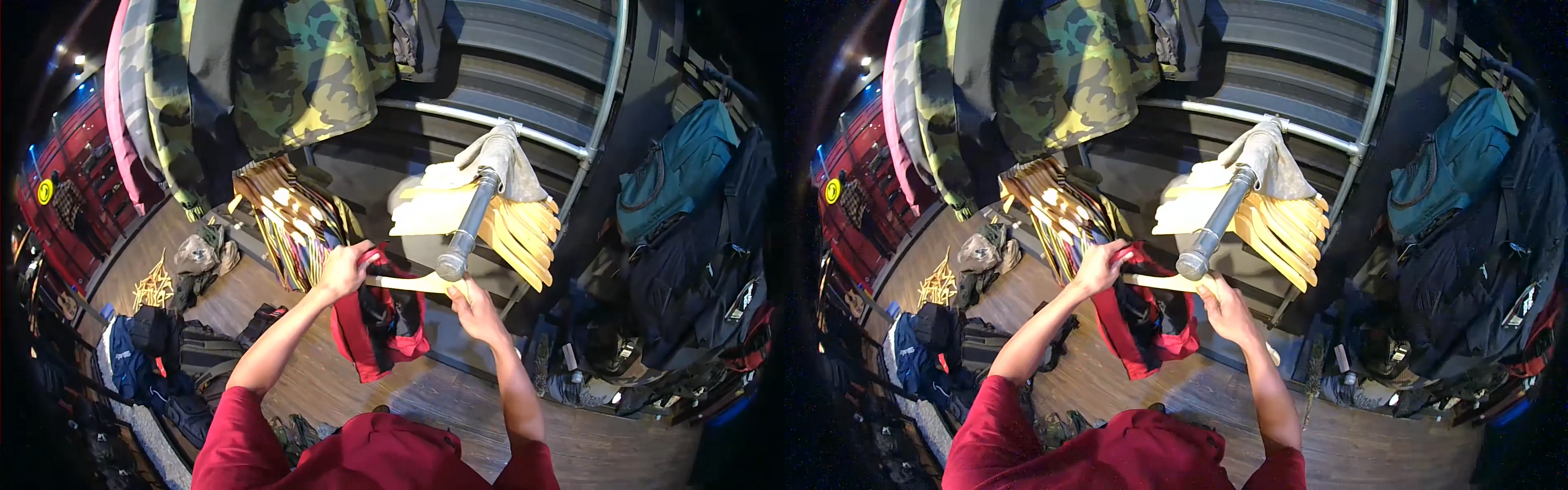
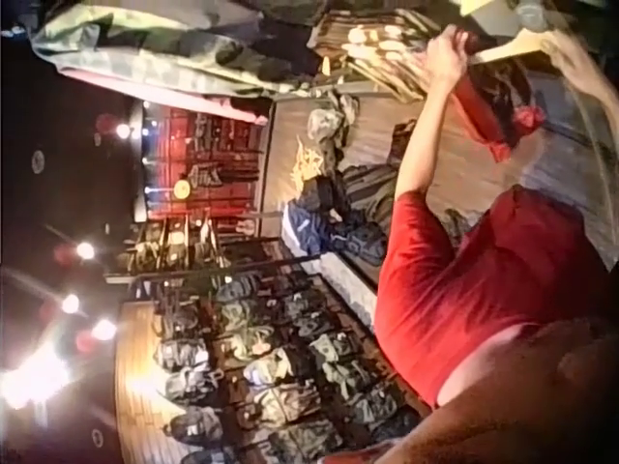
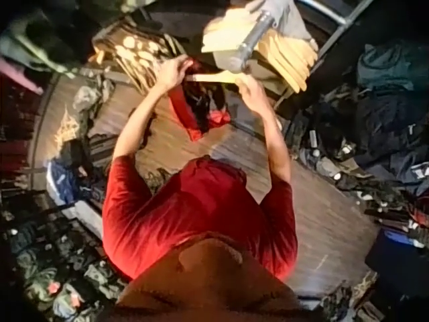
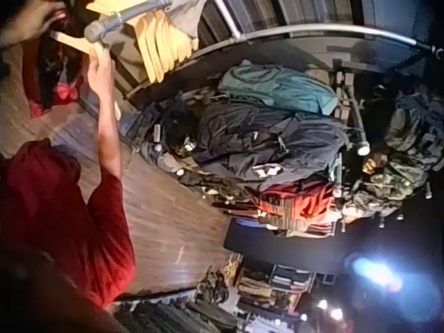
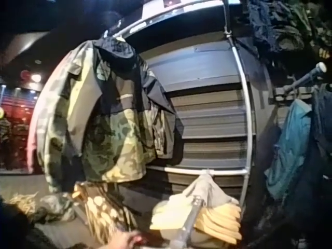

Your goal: Hanging various garments on hangers and dusting them on a clothing rack in a storage facility.

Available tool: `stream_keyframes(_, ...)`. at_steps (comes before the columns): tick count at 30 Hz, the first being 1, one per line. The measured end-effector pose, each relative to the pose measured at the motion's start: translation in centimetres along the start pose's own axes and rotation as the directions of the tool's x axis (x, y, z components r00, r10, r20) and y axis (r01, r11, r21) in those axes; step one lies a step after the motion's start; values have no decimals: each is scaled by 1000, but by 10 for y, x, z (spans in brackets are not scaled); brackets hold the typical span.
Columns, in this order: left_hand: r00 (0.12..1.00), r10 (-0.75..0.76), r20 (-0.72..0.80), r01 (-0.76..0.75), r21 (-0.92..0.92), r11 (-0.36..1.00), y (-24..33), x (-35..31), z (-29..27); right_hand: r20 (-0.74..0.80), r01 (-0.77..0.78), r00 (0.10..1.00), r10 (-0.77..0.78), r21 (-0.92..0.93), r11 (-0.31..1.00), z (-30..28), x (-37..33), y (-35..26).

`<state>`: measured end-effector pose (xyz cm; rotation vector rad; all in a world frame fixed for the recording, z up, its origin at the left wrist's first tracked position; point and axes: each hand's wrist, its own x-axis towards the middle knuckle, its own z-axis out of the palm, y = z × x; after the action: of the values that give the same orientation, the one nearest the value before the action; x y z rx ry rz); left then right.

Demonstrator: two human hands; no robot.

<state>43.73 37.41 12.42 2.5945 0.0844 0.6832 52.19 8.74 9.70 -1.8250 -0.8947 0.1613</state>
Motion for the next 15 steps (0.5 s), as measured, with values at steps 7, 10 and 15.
stream_keyframes(7,991,133,24,-134,257,957,-42,37,1,-10,-2,1000,1,-161,987,-17,2,-2)
stream_keyframes(10,990,127,68,-137,172,975,-17,42,21,-113,45,991,-68,-191,980,2,5,34)
stream_keyframes(15,983,186,-5,-186,-28,982,15,50,27,-142,-11,990,-14,-170,985,10,13,17)
